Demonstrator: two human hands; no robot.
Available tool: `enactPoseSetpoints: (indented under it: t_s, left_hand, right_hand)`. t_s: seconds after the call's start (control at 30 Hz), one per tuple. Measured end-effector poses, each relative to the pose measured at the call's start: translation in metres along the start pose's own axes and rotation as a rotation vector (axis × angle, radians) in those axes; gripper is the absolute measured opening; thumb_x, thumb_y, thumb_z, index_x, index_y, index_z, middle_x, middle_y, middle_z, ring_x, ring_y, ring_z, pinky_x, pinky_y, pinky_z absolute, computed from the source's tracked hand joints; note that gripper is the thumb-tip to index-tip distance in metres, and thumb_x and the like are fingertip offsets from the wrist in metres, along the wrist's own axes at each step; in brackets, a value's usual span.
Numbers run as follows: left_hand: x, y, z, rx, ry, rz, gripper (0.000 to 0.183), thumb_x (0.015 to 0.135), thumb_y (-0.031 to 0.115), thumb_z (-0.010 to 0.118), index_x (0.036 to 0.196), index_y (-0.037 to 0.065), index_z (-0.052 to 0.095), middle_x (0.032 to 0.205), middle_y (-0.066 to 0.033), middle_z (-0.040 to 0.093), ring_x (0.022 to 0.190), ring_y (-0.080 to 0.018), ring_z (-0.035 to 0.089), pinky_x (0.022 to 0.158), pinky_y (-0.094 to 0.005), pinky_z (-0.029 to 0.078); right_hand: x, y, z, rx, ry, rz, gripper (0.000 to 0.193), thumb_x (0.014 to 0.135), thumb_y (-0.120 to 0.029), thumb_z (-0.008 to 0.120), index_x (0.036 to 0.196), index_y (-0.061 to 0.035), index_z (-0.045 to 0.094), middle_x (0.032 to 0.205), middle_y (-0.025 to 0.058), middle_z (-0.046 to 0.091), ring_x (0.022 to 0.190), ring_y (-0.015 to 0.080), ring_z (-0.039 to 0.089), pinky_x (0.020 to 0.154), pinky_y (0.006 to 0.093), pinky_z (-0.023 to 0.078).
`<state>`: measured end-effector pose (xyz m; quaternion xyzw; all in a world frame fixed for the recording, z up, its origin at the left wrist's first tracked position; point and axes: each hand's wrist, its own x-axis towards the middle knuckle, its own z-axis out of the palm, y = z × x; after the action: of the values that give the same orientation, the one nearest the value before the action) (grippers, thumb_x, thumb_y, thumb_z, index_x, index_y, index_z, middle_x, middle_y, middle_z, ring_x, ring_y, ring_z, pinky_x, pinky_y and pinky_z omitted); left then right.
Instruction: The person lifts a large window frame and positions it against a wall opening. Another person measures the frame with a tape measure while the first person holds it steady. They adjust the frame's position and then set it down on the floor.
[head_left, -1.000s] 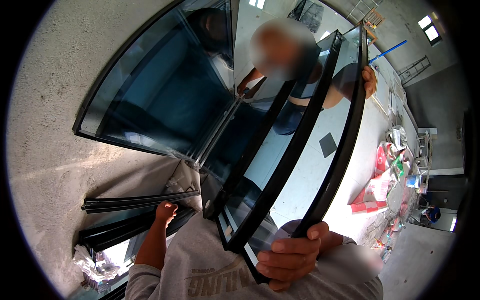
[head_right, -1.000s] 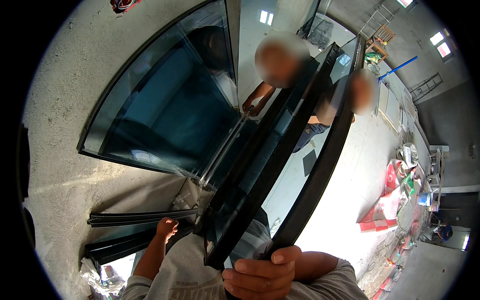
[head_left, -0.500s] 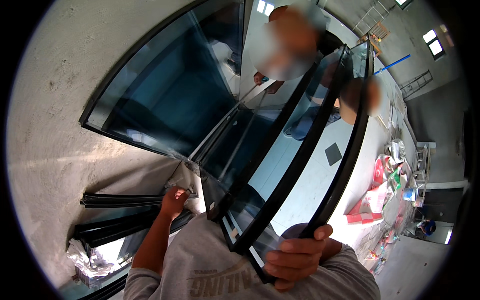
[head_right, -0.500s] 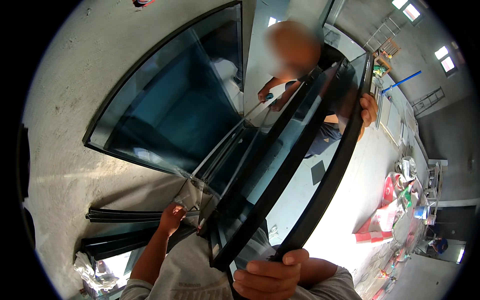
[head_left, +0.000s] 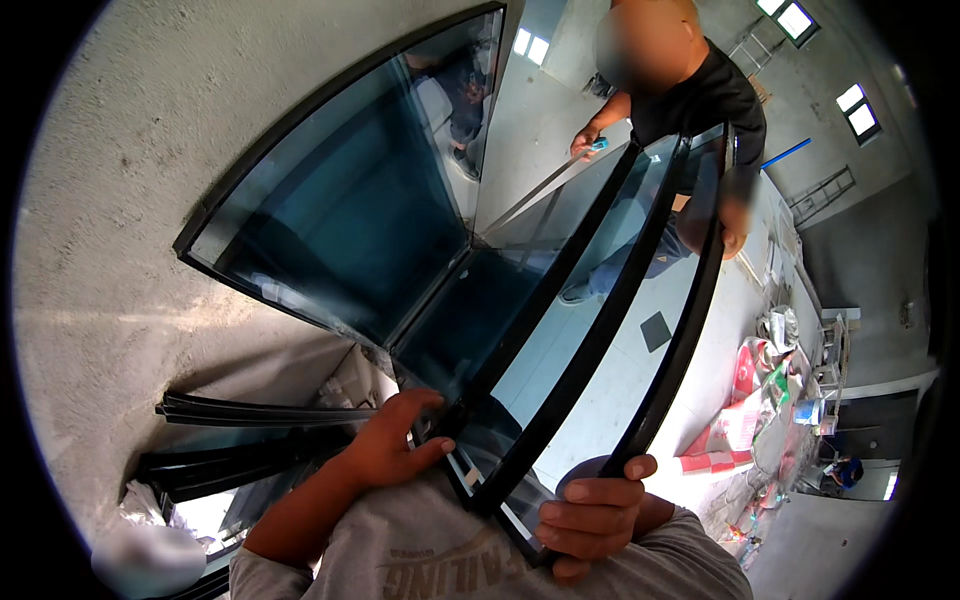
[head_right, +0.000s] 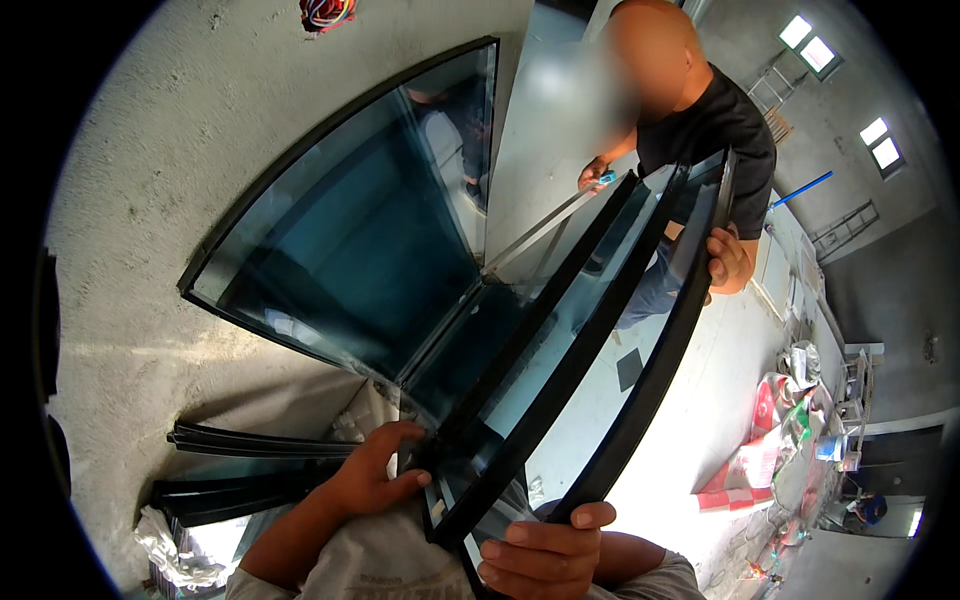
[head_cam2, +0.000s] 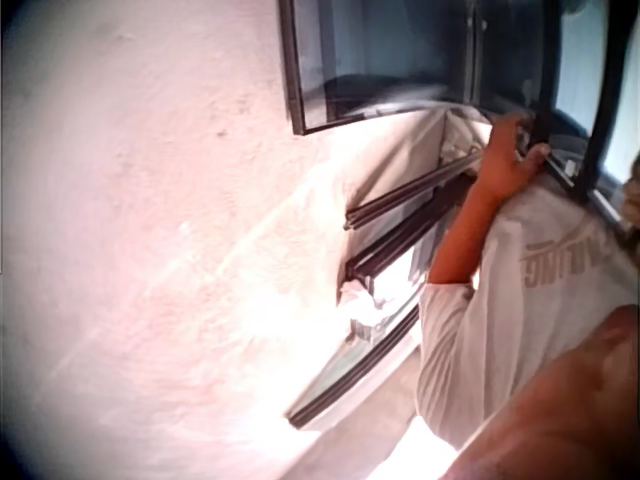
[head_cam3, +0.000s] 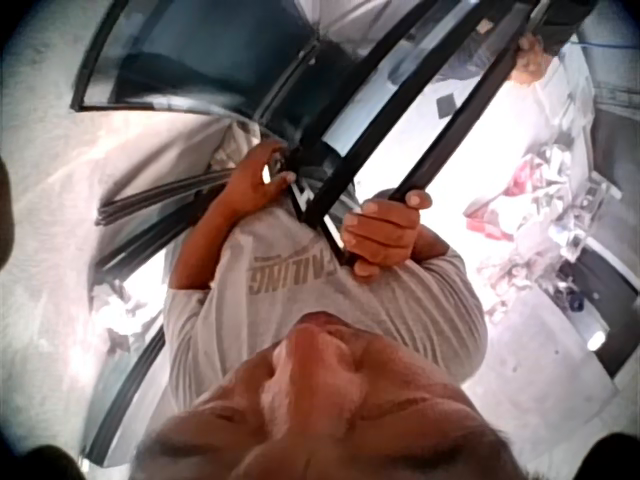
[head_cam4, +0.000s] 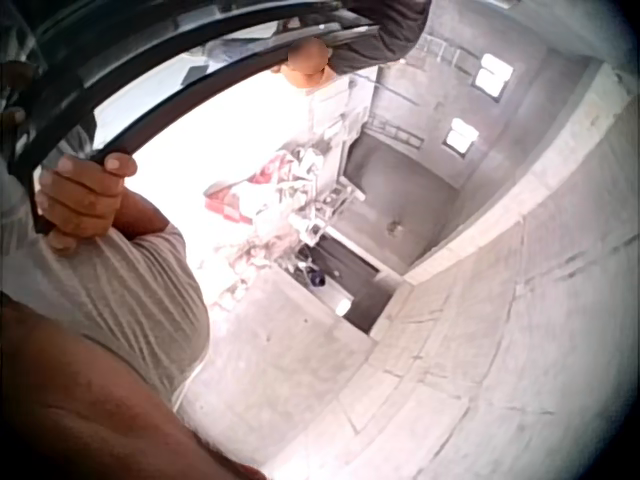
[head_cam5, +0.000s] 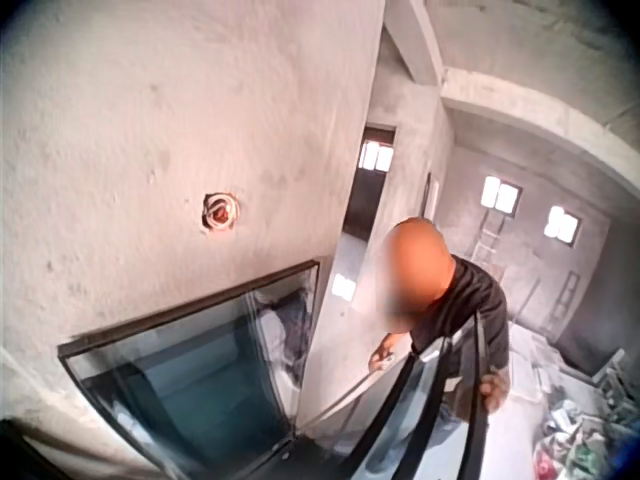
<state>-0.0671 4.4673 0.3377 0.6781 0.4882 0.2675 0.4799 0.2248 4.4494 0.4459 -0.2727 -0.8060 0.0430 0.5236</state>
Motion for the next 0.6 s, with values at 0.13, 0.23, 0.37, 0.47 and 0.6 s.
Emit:
enactPoseSetpoints:
  t_s: [0.13, 0.23, 0.37, 0.47, 0.6]
  left_hand:
    - [0.000, 0.001, 0.003, 0.050, 0.028, 0.009, 0.064, 0.092, 0.034, 0.082, 0.141, 0.002, 0.058, 0.146, -0.0242, 0.060, 0.135, -0.0424, 0.058, 0.114, -0.0485, 0.047]
    - [-0.001, 0.016, 0.000, 0.111, 0.039, -0.035, 0.061, 0.093, 0.032, 0.080, 0.142, 0.002, 0.058, 0.144, -0.0249, 0.061, 0.133, -0.0433, 0.059, 0.113, -0.0488, 0.047]
    - [-0.003, 0.019, 0.003, 0.098, 0.095, 0.004, 0.057, 0.094, 0.029, 0.079, 0.141, 0.004, 0.061, 0.140, -0.0235, 0.065, 0.129, -0.0427, 0.062, 0.110, -0.0480, 0.050]
    - [-0.003, 0.008, 0.002, 0.053, 0.122, 0.008, 0.055, 0.093, 0.028, 0.080, 0.139, 0.004, 0.062, 0.138, -0.0223, 0.067, 0.127, -0.0419, 0.064, 0.108, -0.0475, 0.051]
    - [-0.009, 0.017, 0.003, 0.027, 0.177, -0.007, 0.052, 0.094, 0.028, 0.080, 0.137, 0.004, 0.064, 0.134, -0.0221, 0.069, 0.124, -0.0421, 0.067, 0.106, -0.0471, 0.053]
  right_hand:
    - [-0.002, 0.002, 0.003, 0.021, 0.034, -0.004, 0.038, 0.104, -0.043, 0.051, 0.092, -0.0228, 0.080, 0.097, -0.0055, 0.080, 0.108, 0.0128, 0.068, 0.116, 0.0462, 0.026]
    - [0.003, 0.000, 0.003, 0.021, 0.025, 0.033, 0.039, 0.105, -0.041, 0.050, 0.090, -0.0219, 0.081, 0.097, -0.0045, 0.080, 0.108, 0.0129, 0.069, 0.115, 0.0458, 0.027]
    - [0.007, 0.001, 0.002, 0.025, 0.050, 0.036, 0.043, 0.107, -0.040, 0.048, 0.090, -0.0201, 0.083, 0.099, -0.0029, 0.082, 0.108, 0.0135, 0.070, 0.114, 0.0442, 0.030]
    - [0.037, 0.014, 0.027, 0.126, 0.246, -0.148, 0.035, 0.105, -0.031, 0.055, 0.084, -0.0113, 0.075, 0.091, 0.0079, 0.079, 0.098, 0.0247, 0.074, 0.113, 0.0488, 0.037]
    - [0.047, 0.011, 0.024, 0.113, 0.250, -0.109, 0.033, 0.102, -0.031, 0.056, 0.085, -0.0119, 0.077, 0.090, 0.0061, 0.079, 0.095, 0.0218, 0.073, 0.108, 0.0467, 0.043]
